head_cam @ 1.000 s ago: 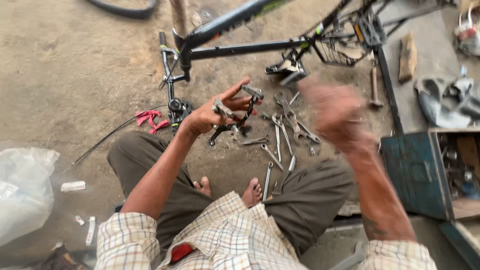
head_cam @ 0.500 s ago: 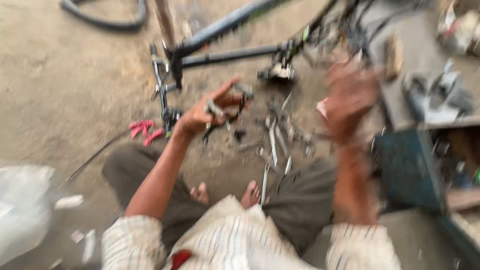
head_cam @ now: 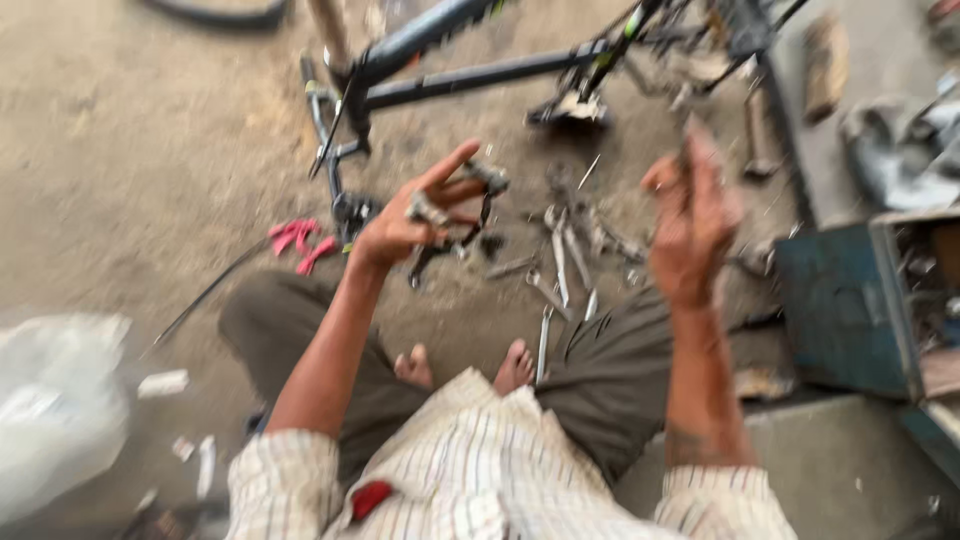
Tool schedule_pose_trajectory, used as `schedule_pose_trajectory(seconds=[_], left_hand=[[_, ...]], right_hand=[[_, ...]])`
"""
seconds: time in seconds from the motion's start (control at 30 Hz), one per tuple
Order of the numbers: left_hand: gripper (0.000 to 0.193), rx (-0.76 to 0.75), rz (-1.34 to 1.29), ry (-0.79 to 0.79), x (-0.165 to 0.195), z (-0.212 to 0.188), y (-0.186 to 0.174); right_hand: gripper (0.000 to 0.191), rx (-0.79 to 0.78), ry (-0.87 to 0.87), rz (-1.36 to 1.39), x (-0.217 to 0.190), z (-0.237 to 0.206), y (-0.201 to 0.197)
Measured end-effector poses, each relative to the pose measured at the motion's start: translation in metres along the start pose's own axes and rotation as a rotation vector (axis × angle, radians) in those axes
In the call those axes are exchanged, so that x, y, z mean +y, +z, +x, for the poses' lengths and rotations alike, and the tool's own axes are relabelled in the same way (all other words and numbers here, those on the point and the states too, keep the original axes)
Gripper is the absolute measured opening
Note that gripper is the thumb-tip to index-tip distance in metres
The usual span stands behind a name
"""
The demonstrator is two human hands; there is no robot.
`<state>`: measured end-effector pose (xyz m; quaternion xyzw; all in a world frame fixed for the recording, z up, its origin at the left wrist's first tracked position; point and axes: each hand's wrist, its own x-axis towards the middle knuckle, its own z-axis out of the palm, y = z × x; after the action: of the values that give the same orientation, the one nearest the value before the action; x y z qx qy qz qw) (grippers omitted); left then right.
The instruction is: The person sits on the floor and works on a bicycle frame, using a brush to clean the head tube area. They then use a wrench to tighten a bolt on the bicycle's front fork assembly.
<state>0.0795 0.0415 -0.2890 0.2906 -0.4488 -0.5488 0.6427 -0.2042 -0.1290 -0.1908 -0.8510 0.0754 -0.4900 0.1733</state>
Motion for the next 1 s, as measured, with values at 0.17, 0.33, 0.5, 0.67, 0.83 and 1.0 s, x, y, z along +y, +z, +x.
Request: schedule_pose_trajectory(seconds=[0.17, 0.33, 0.5, 0.67, 0.83, 1.0], left_hand=[[0.106, 0.047, -0.042, 0.147, 0.006, -0.001, 0.009], [0.072, 0.007, -0.071, 0.165, 0.014, -0.007, 0.02], [0.069, -0.018, 0.071, 0.225, 0.023, -0.02, 0.027], [0.07, -0.084, 0.178, 0.242, 0.034, -0.034, 0.027], [0.079, 0.083, 0.271, 0.147, 0.048, -0.072, 0.021], [0.065, 0.247, 0.063, 0.195, 0.04, -0.123, 0.01]], right_hand=[[0.032, -0.314, 0.435, 0.047, -0.022, -0.028, 0.025], [0.031, -0.402, 0.454, 0.046, -0.057, -0.027, 0.047], [0.029, -0.397, 0.412, 0.022, -0.07, -0.002, 0.028], [0.03, -0.454, 0.427, 0.03, -0.083, 0.011, 0.029], [0.03, -0.607, 0.467, 0.018, -0.097, 0.025, 0.055], [0.032, -0.77, 0.345, 0.063, -0.11, 0.041, 0.103]])
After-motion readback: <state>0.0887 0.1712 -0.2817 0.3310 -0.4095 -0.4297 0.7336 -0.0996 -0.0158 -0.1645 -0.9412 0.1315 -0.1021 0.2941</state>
